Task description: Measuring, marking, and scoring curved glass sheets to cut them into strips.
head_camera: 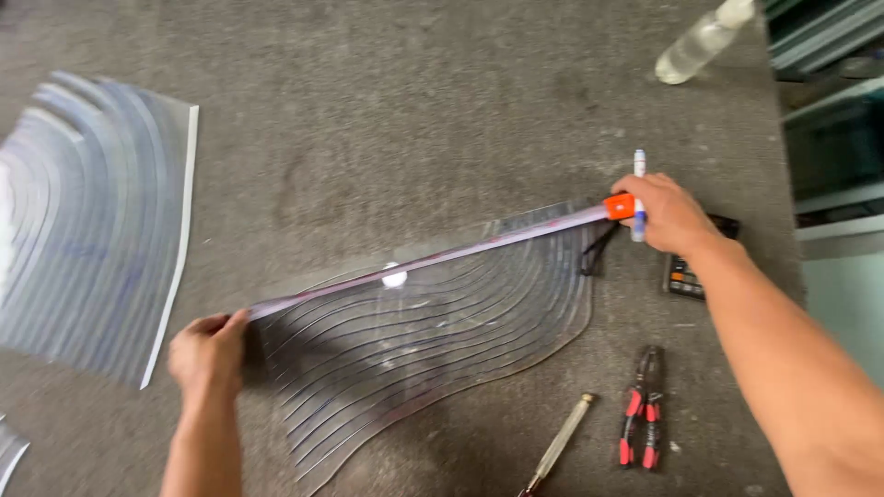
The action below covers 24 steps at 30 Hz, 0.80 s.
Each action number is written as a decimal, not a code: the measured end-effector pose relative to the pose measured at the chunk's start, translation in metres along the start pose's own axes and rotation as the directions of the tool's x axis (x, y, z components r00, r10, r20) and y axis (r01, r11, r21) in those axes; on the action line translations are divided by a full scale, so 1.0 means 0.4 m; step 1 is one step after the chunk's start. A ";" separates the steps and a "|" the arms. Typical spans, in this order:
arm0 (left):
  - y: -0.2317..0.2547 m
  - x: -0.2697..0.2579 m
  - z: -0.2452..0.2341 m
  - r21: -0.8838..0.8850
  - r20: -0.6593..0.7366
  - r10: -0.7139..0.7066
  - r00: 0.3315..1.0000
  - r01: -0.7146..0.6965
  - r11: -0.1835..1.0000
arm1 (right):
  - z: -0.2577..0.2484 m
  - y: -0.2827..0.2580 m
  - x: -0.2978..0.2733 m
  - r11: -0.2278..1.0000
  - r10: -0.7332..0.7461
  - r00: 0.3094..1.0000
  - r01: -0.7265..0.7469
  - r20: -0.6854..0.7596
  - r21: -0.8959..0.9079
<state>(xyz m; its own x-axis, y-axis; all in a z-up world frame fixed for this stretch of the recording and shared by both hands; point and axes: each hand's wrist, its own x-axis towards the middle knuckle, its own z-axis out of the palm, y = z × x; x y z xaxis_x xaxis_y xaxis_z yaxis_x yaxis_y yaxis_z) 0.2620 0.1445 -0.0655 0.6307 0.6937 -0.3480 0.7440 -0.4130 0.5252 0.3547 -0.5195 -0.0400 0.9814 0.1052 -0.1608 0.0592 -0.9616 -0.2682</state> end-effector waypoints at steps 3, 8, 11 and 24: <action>0.004 0.001 -0.002 -0.070 -0.040 -0.054 0.998 0.051 0.996 | -0.023 -0.030 0.020 0.996 0.078 0.995 -0.075 0.068 -0.039; 0.031 -0.030 -0.004 -0.208 -0.003 0.029 1.000 -0.029 0.978 | -0.026 -0.071 0.056 0.991 0.132 0.978 -0.130 0.158 -0.028; 0.048 -0.059 0.015 0.060 -0.071 0.072 0.995 -0.068 0.996 | -0.001 -0.037 0.054 1.000 -0.012 0.991 0.013 0.133 -0.003; 0.115 -0.055 0.022 -0.001 -0.062 -0.004 0.998 0.004 1.000 | 0.165 0.107 0.096 0.936 -0.108 0.993 0.087 -0.043 -0.341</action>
<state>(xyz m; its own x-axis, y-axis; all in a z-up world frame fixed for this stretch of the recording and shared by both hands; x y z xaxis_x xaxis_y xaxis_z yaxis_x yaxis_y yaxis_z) 0.2843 0.1050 -0.0407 0.6130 0.7305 -0.3010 0.7462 -0.4101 0.5244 0.3827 -0.5399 -0.1203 0.9763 0.1973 -0.0895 0.2029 -0.9774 0.0589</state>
